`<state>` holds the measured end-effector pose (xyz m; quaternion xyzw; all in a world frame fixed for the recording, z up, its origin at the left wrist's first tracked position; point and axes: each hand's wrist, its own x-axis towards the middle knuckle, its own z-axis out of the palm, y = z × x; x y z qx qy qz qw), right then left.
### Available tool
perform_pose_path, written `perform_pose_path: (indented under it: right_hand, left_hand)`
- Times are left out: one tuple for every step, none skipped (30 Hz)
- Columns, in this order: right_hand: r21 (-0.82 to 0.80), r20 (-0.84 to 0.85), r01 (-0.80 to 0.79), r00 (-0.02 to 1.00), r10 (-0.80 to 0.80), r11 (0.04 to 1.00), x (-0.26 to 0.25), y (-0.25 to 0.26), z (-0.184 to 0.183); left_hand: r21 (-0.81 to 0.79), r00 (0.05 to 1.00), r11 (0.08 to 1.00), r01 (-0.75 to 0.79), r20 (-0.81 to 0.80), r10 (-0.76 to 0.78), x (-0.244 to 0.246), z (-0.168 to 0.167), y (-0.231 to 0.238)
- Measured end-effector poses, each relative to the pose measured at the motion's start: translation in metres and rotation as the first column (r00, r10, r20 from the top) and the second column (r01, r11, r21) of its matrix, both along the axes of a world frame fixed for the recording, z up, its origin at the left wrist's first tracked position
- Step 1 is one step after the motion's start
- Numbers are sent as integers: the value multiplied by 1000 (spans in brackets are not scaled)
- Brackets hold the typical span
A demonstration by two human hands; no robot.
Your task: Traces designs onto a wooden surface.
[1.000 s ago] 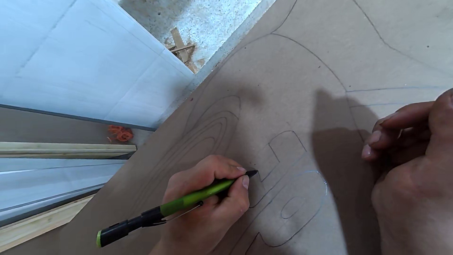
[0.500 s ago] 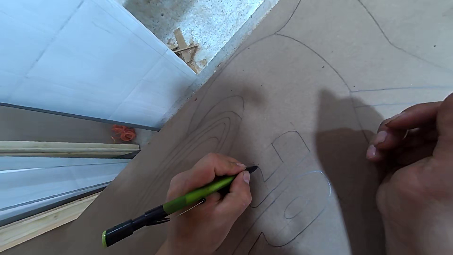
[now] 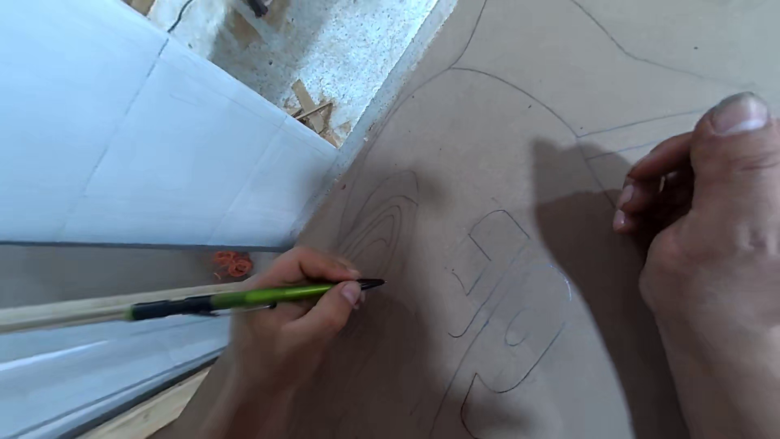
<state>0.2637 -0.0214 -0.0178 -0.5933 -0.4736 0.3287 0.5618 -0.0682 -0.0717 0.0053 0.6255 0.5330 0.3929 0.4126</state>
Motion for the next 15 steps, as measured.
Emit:
perform_pose_path:
  right_hand:
    - [12, 15, 4, 1000, -4, 1000, -1, 1, 1]
    - [20, 33, 11, 999, -12, 1000, -2, 2, 2]
    - [23, 44, 15, 999, -16, 1000, -3, 3, 3]
    - [22, 54, 18, 998, -20, 1000, -3, 4, 4]
    - [22, 63, 22, 998, -23, 1000, -4, 4, 5]
    - [27, 73, 22, 997, -24, 999, -4, 4, 5]
    - [39, 80, 20, 997, -23, 999, -5, 5, 6]
    - [47, 81, 31, 996, -34, 998, -5, 7, 6]
    - [53, 77, 55, 995, -59, 997, -7, 9, 6]
    - [58, 68, 92, 993, -96, 994, -8, 10, 6]
    - [60, 49, 146, 988, -148, 988, -12, 7, 7]
    - [54, 11, 219, 975, -220, 974, -17, 0, 9]
    - [39, -40, 307, 951, -306, 951, -25, -14, 12]
    - [22, -80, 392, 918, -390, 920, -38, -34, 15]
    - [15, -98, 458, 886, -454, 889, -55, -57, 16]
  left_hand:
    - [40, 998, 998, 50, 34, -51, -3, -9, 6]
    - [68, 995, 994, 83, 58, -87, -4, -14, 9]
    - [88, 992, 991, 101, 69, -107, -4, -17, 9]
    - [98, 991, 990, 105, 78, -112, -3, -18, 9]
    - [108, 990, 989, 101, 84, -110, -4, -19, 8]
    - [118, 992, 989, 93, 78, -102, -3, -19, 8]
    - [129, 995, 988, 81, 53, -88, -3, -20, 8]
    - [139, 996, 987, 78, 26, -82, -2, -19, 9]
    - [144, 997, 987, 78, 6, -80, -2, -19, 10]
    - [135, 997, 988, 76, 5, -77, -2, -19, 10]
    - [112, 997, 991, 73, 16, -76, -3, -19, 10]
    - [84, 997, 994, 76, 29, -78, -3, -18, 10]
    - [63, 994, 994, 91, 50, -94, -3, -17, 11]
    - [47, 990, 992, 121, 61, -124, -4, -16, 14]
    - [27, 986, 987, 161, 50, -162, -5, -15, 17]
